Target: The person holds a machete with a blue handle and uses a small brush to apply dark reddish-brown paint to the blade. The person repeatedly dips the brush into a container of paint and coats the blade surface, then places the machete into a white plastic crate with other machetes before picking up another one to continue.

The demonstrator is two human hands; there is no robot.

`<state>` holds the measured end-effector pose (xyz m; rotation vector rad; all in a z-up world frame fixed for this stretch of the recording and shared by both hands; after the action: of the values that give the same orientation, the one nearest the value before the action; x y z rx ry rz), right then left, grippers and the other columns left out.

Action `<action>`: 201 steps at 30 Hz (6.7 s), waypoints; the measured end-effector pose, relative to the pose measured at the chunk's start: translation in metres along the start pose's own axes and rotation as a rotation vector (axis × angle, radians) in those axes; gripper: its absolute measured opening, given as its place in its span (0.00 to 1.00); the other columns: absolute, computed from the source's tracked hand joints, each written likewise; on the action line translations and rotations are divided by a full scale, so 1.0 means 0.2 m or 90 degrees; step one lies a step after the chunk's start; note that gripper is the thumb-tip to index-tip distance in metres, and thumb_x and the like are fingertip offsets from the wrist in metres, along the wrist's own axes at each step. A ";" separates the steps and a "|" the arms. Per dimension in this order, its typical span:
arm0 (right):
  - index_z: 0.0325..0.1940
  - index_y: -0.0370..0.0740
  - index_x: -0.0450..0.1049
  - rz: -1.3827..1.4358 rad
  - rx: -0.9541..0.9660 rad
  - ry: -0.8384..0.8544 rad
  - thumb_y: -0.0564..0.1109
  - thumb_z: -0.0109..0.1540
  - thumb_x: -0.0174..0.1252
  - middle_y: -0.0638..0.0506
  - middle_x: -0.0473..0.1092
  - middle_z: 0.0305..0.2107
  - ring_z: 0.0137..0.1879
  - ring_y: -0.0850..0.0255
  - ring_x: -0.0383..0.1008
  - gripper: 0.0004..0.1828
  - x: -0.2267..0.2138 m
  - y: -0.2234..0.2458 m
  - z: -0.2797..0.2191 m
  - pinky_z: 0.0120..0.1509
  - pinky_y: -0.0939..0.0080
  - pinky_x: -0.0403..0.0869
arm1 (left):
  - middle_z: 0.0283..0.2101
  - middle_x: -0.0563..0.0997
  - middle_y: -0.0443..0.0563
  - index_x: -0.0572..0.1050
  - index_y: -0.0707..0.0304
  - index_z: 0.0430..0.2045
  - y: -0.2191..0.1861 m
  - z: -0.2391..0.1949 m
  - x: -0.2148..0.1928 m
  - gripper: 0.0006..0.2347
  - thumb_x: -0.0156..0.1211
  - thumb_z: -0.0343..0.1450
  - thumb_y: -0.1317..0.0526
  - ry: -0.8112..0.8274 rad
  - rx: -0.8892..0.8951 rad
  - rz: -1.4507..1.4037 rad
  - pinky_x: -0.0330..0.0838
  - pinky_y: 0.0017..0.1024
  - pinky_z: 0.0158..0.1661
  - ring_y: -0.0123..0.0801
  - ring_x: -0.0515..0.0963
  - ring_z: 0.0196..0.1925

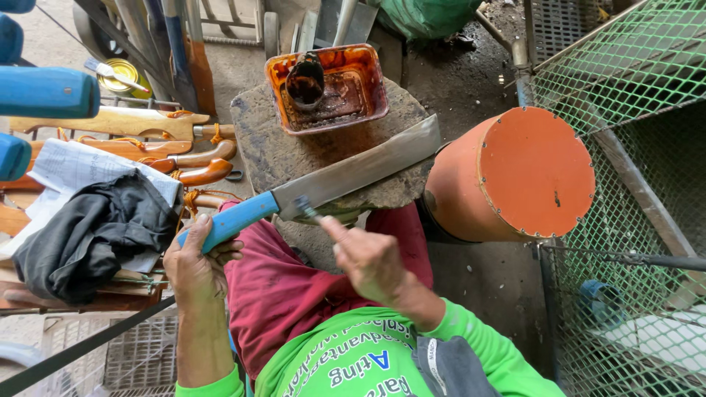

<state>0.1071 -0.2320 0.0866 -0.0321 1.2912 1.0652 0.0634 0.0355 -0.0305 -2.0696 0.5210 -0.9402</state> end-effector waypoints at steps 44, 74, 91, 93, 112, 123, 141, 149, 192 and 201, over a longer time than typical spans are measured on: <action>0.68 0.39 0.70 -0.054 0.017 -0.031 0.37 0.62 0.58 0.46 0.71 0.27 0.29 0.53 0.75 0.27 -0.04 -0.04 0.20 0.33 0.55 0.74 | 0.28 0.80 0.59 0.73 0.75 0.41 0.03 0.01 -0.03 0.11 0.61 0.75 0.62 0.008 0.025 -0.010 0.79 0.30 0.23 0.39 0.81 0.21; 0.66 0.45 0.72 -0.175 0.225 -0.059 0.39 0.62 0.59 0.40 0.76 0.31 0.36 0.44 0.78 0.26 -0.36 -0.69 0.03 0.40 0.47 0.75 | 0.33 0.81 0.64 0.74 0.76 0.41 0.03 -0.01 -0.06 0.10 0.58 0.80 0.62 0.014 0.013 0.034 0.80 0.31 0.27 0.42 0.82 0.25; 0.64 0.47 0.75 -0.304 0.191 -0.070 0.37 0.61 0.61 0.44 0.74 0.27 0.32 0.46 0.76 0.25 -0.60 -0.80 -0.05 0.36 0.49 0.73 | 0.33 0.80 0.62 0.73 0.75 0.41 0.02 -0.02 -0.04 0.10 0.57 0.82 0.62 0.015 0.016 0.032 0.80 0.31 0.30 0.40 0.81 0.25; 0.61 0.48 0.75 -0.285 0.197 -0.082 0.38 0.60 0.61 0.45 0.73 0.26 0.32 0.48 0.76 0.24 -0.64 -0.79 -0.07 0.36 0.50 0.73 | 0.33 0.80 0.63 0.73 0.76 0.41 0.02 -0.02 -0.05 0.10 0.57 0.82 0.62 0.008 0.021 0.045 0.79 0.31 0.29 0.41 0.81 0.25; 0.64 0.45 0.72 -0.197 0.137 -0.153 0.35 0.62 0.58 0.44 0.74 0.33 0.34 0.49 0.76 0.25 -0.57 -0.62 -0.13 0.38 0.53 0.73 | 0.33 0.81 0.64 0.74 0.75 0.41 0.02 -0.01 -0.05 0.10 0.58 0.81 0.61 0.018 0.015 0.039 0.78 0.30 0.27 0.41 0.81 0.25; 0.65 0.39 0.72 -0.122 0.067 -0.035 0.36 0.60 0.60 0.46 0.69 0.25 0.28 0.50 0.73 0.27 -0.30 -0.28 -0.12 0.34 0.50 0.72 | 0.30 0.80 0.62 0.73 0.77 0.42 0.01 0.00 -0.02 0.11 0.60 0.78 0.62 -0.004 0.006 0.014 0.80 0.31 0.25 0.41 0.81 0.22; 0.65 0.37 0.72 -0.064 0.000 0.013 0.34 0.59 0.61 0.48 0.66 0.22 0.26 0.54 0.71 0.29 -0.13 -0.10 -0.05 0.32 0.53 0.70 | 0.29 0.80 0.61 0.72 0.76 0.40 0.01 -0.01 -0.01 0.10 0.60 0.77 0.62 -0.003 0.008 0.009 0.78 0.29 0.24 0.39 0.81 0.21; 0.64 0.36 0.74 -0.004 0.053 -0.004 0.35 0.61 0.59 0.43 0.72 0.30 0.34 0.52 0.75 0.25 -0.19 -0.16 -0.03 0.40 0.55 0.75 | 0.28 0.80 0.60 0.72 0.76 0.41 0.00 0.00 -0.01 0.11 0.60 0.77 0.62 -0.004 0.004 0.008 0.78 0.28 0.24 0.38 0.80 0.21; 0.62 0.35 0.77 0.393 0.375 -0.089 0.41 0.66 0.53 0.60 0.69 0.25 0.23 0.76 0.65 0.21 -0.14 -0.70 -0.23 0.28 0.73 0.69 | 0.30 0.80 0.61 0.72 0.76 0.41 0.02 -0.01 -0.03 0.11 0.60 0.78 0.62 -0.004 0.010 0.005 0.79 0.31 0.25 0.40 0.81 0.23; 0.61 0.35 0.76 0.405 0.373 -0.123 0.37 0.63 0.53 0.53 0.78 0.46 0.35 0.75 0.71 0.22 -0.18 -0.66 -0.22 0.30 0.71 0.71 | 0.34 0.81 0.64 0.72 0.75 0.41 0.03 -0.01 -0.05 0.10 0.59 0.79 0.62 0.040 0.001 0.022 0.79 0.30 0.28 0.41 0.83 0.27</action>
<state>0.1642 -0.3521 0.0305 0.9533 1.4235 1.1331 0.0557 0.0370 -0.0379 -2.0289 0.5869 -0.9886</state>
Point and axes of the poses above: each hand's wrist, its own z-axis towards the middle knuckle, its own x-axis out of the palm, y = z × x, the point moved 8 cm from there along z, towards the middle knuckle
